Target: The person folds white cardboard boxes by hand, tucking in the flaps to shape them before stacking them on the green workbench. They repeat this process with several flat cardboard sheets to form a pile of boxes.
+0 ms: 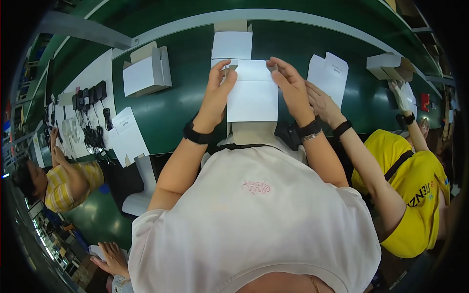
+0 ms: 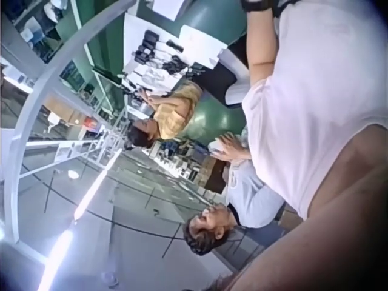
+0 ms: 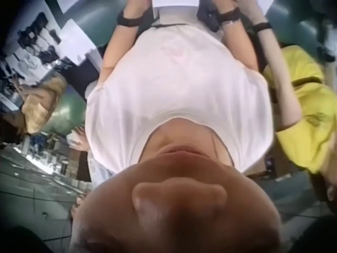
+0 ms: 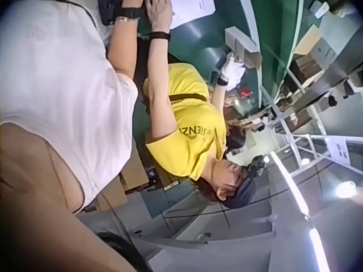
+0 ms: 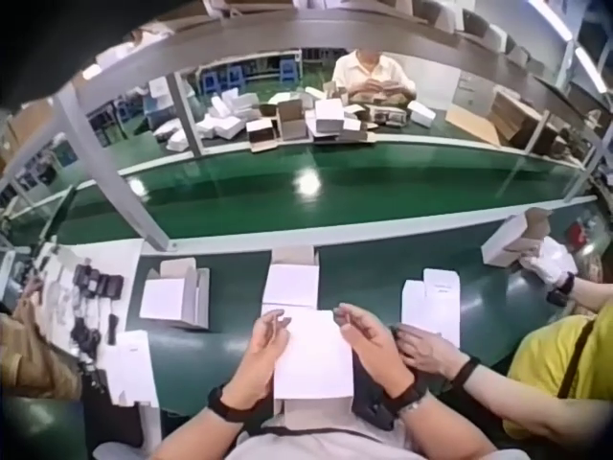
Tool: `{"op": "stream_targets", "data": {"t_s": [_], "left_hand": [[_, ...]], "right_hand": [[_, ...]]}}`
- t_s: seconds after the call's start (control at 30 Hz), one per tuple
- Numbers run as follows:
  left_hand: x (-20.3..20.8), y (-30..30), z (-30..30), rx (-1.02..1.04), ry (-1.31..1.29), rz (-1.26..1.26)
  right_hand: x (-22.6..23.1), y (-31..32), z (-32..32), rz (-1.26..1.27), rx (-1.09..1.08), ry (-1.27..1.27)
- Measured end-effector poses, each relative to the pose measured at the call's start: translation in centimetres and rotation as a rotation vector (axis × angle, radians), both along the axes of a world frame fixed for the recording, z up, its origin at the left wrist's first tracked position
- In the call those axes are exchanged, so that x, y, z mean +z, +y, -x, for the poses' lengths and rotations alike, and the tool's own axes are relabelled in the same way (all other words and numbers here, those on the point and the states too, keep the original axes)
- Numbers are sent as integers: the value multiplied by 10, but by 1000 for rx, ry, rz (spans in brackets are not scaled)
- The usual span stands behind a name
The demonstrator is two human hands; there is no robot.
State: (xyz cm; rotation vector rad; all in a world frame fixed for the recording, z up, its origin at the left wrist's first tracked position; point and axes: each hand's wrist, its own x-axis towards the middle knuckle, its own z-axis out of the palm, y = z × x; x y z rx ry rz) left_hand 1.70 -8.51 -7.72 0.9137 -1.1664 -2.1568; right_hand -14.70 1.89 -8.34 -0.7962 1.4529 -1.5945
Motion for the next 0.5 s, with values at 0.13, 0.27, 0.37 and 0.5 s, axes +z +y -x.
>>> {"op": "stream_targets", "data": {"t_s": [0.13, 0.27, 0.37, 0.5], "left_hand": [[-10, 4, -10, -126, 5, 246], [-27, 5, -15, -161, -74, 249], [-24, 9, -15, -69, -23, 289], [-11, 21, -8, 73, 187, 261]], "right_hand": [[-8, 5, -2, -1, 3, -16], [5, 7, -8, -7, 86, -18], [1, 8, -11, 49, 33, 32], [-6, 13, -10, -118, -35, 192]]}}
